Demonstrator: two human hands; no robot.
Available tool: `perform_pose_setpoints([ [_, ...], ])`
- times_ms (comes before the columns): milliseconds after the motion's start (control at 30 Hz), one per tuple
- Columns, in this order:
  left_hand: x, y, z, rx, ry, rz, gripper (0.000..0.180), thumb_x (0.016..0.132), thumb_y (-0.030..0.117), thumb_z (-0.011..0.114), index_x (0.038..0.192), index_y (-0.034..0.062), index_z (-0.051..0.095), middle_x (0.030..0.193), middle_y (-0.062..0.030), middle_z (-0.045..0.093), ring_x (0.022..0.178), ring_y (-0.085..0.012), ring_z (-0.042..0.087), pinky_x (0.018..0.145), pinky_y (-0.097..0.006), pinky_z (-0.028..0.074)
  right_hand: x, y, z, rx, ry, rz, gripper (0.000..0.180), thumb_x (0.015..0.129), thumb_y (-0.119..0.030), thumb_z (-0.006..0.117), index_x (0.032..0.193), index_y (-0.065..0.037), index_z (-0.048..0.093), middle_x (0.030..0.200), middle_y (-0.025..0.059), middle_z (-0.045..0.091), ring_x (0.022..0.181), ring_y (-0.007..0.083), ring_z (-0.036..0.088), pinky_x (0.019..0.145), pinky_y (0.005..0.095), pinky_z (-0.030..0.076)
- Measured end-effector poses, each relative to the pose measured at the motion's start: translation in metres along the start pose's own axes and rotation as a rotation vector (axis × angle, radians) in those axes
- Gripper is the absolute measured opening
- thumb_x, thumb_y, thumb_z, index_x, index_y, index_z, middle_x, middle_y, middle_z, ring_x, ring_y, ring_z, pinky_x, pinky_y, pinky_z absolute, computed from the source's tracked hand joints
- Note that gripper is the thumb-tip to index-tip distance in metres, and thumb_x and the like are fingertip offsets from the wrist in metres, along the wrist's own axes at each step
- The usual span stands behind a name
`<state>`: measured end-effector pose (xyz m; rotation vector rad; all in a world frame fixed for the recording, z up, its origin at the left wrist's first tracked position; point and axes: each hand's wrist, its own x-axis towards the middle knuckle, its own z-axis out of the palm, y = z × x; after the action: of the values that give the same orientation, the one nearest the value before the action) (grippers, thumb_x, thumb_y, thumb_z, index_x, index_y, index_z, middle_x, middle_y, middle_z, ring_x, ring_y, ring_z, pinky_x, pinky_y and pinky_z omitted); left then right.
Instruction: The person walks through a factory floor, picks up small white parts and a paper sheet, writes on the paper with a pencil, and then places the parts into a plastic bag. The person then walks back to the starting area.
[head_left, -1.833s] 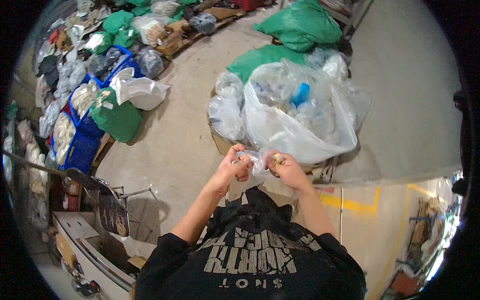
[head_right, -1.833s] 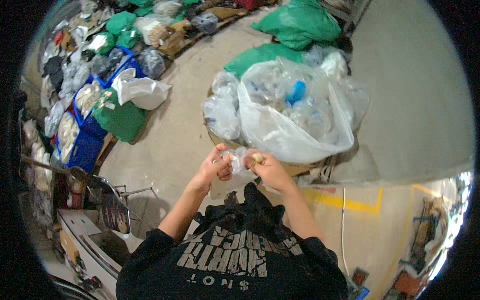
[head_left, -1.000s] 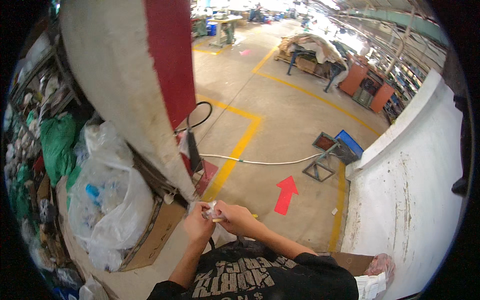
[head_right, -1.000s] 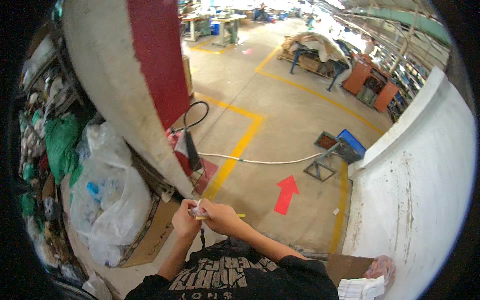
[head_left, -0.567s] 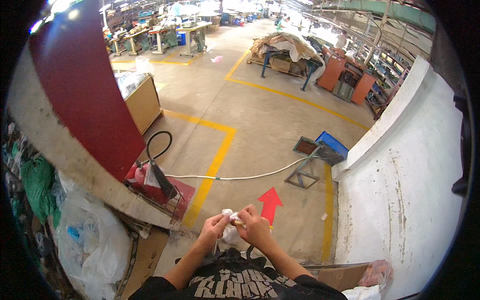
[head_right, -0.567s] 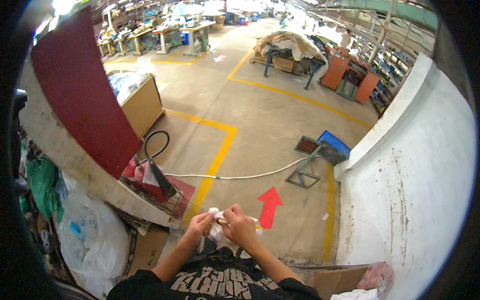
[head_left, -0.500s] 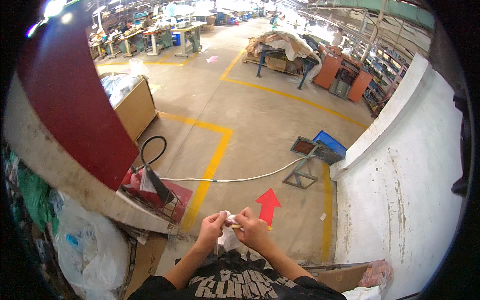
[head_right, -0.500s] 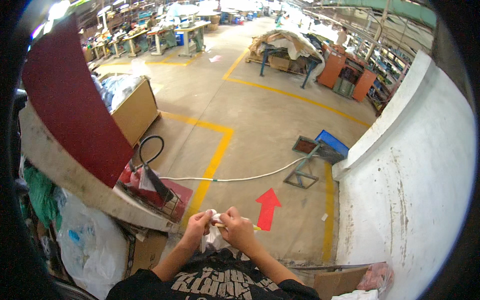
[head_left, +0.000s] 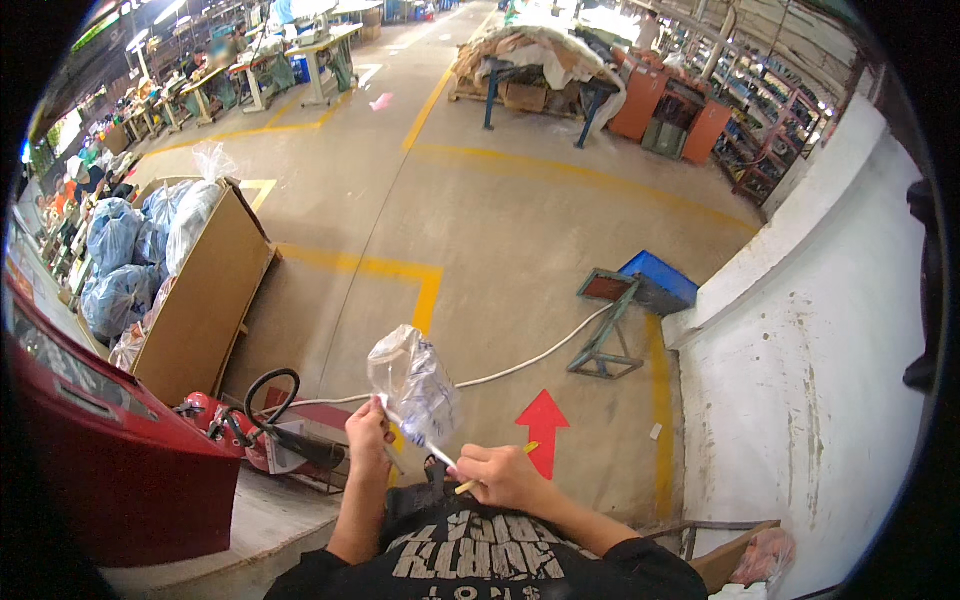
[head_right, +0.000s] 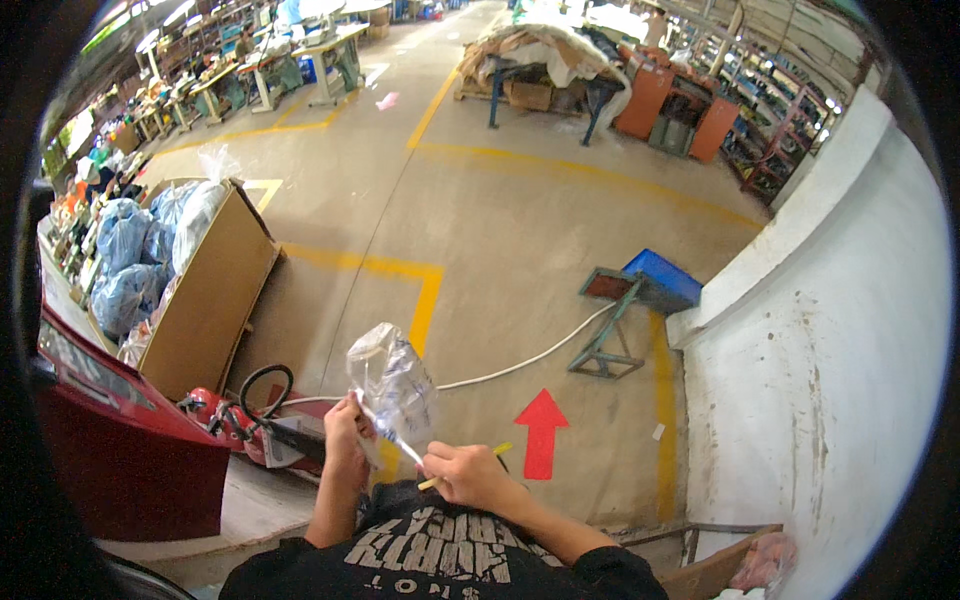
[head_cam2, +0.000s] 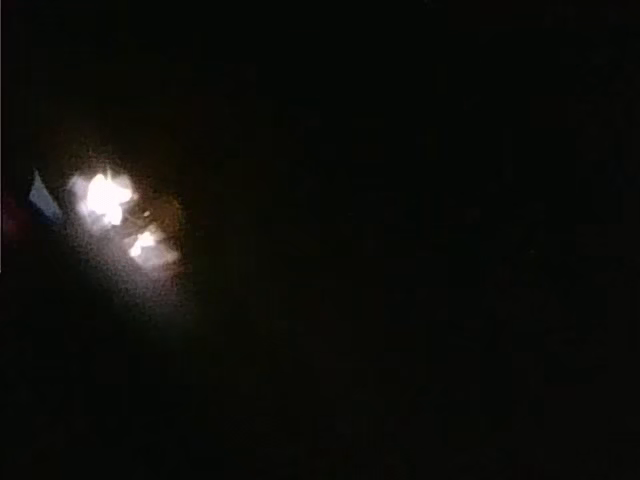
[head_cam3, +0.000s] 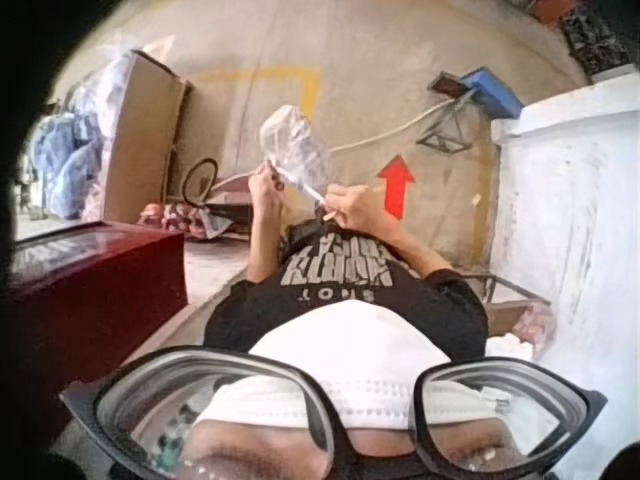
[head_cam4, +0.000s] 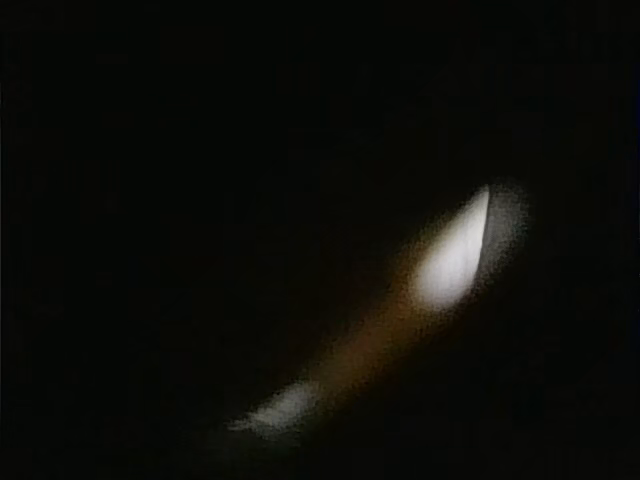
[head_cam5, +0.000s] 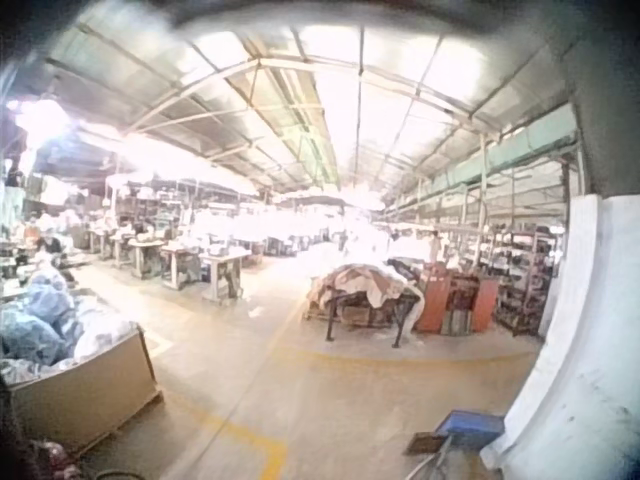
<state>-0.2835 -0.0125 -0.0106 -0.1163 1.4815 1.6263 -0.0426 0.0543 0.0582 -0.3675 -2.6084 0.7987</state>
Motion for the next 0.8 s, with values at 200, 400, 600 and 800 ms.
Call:
perform_pose_setpoints([
  [200, 0.096, 0.034, 0.066, 0.003, -0.152, 0.283, 0.03, 0.11, 0.03, 0.057, 0.095, 0.0064, 0.069, 0.07, 0.008, 0.049, 0.058, -0.0033, 0.04, 0.054, -0.024, 0.031, 0.09, 0.089, -0.026, 0.119, 0.138, 0.178, 0.013, 0.09, -0.01, 0.074, 0.083, -0.004, 0.064, 0.081, 0.0109, 0.057, 0.062, 0.0291, 0.06, 0.054, 0.0393, 0.046],
  [400, 0.171, 0.105, 0.149, 0.53, -0.676, 0.421, 0.025, 0.108, 0.024, 0.061, 0.115, 0.0029, 0.072, 0.085, 0.0027, 0.064, 0.073, -0.0061, 0.052, 0.067, -0.025, 0.042, 0.191, 0.215, -0.049, 0.435, 0.321, 0.36, 0.017, 0.094, -0.014, 0.072, 0.088, 0.0, 0.064, 0.091, 0.0125, 0.06, 0.078, 0.0288, 0.064, 0.069, 0.0384, 0.05],
  [600, 0.283, 0.139, 0.288, 0.671, -0.535, 0.474, 0.015, 0.103, 0.009, 0.064, 0.103, -0.0041, 0.072, 0.084, -0.0014, 0.069, 0.08, -0.0101, 0.059, 0.074, -0.028, 0.05, 0.314, 0.367, -0.088, 0.584, 0.226, 0.271, 0.019, 0.099, -0.017, 0.068, 0.103, 0.001, 0.067, 0.106, 0.0163, 0.064, 0.095, 0.0291, 0.066, 0.086, 0.0364, 0.052],
  [800, 0.385, 0.211, 0.41, 0.289, -0.339, 0.317, 0.027, 0.107, 0.024, 0.063, 0.091, 0.0032, 0.069, 0.07, 0.0037, 0.056, 0.06, -0.0044, 0.043, 0.055, -0.023, 0.032, 0.432, 0.466, -0.18, 0.746, 0.178, 0.364, 0.021, 0.101, -0.015, 0.069, 0.115, 0.0, 0.067, 0.116, 0.0172, 0.072, 0.107, 0.0272, 0.071, 0.091, 0.0355, 0.055],
])
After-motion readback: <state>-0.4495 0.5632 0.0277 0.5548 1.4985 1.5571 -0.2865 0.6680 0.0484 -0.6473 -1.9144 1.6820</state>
